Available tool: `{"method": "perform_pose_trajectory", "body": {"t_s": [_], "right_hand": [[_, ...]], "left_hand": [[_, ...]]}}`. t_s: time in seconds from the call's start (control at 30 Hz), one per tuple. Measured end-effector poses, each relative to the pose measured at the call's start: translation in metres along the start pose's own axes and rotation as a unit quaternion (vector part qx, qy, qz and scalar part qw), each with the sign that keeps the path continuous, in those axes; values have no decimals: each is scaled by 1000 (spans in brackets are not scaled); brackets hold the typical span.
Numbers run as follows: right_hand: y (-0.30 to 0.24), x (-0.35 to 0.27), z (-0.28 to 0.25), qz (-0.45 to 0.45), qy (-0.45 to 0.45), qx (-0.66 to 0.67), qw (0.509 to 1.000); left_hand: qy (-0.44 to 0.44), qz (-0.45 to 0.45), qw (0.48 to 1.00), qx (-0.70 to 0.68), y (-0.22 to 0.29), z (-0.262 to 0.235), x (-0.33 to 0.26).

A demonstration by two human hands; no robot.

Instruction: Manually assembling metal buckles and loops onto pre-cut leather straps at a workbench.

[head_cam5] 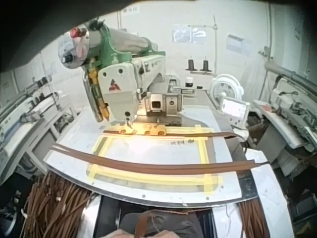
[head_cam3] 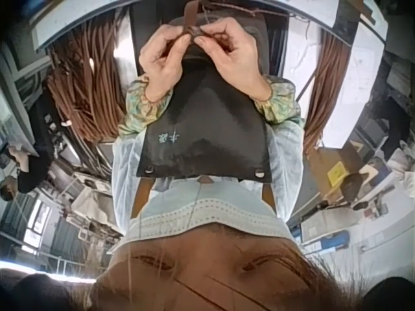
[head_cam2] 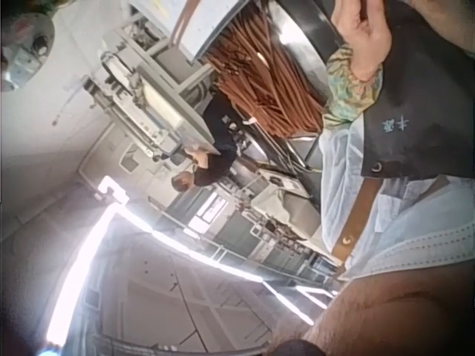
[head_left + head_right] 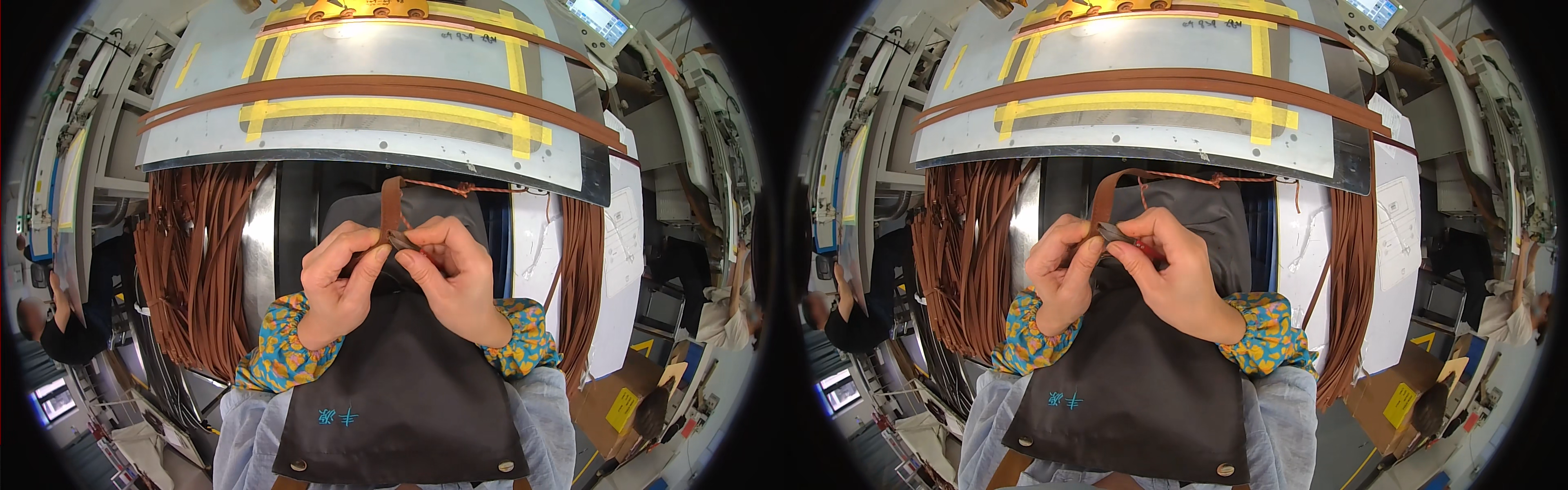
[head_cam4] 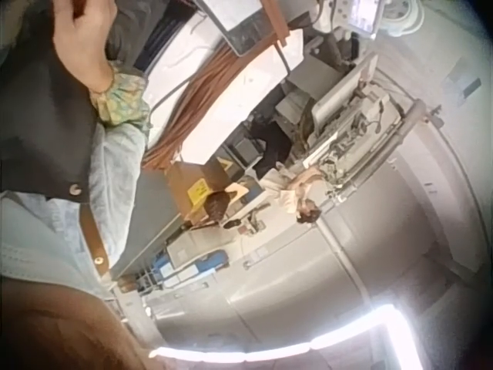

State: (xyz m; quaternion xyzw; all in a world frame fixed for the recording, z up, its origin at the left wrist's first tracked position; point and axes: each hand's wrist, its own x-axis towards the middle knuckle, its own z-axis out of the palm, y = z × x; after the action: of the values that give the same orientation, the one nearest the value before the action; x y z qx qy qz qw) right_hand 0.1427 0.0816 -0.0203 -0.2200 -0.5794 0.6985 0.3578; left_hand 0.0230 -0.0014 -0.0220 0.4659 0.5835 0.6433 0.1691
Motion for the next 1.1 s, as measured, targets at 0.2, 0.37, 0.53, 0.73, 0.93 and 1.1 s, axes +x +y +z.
{"method": "perform_pose_trajectory", "body": {"t_s": [0.2,0.37,0.53,0.73,0.93,1.1], "right_hand": [[-13,11,-10,-119,-70,-211,968],[-7,9,-11,-17,-82,-72,994],[-3,15,-12,71,-36,62,995],[-6,28,-18,247,-67,239,937],[-5,20,-3,118,-15,118,986],[-7,22,-4,125,-18,86,988]], "left_hand": [[-13,27,999,23,0,-4,1],[-27,24,999,8,-1,-1,-3],[-16,-137,980,-145,4,-2,-3],[-51,-148,976,-148,0,1,-2],[-52,-133,990,11,6,0,3],[-66,-133,989,11,8,-2,6]]}}
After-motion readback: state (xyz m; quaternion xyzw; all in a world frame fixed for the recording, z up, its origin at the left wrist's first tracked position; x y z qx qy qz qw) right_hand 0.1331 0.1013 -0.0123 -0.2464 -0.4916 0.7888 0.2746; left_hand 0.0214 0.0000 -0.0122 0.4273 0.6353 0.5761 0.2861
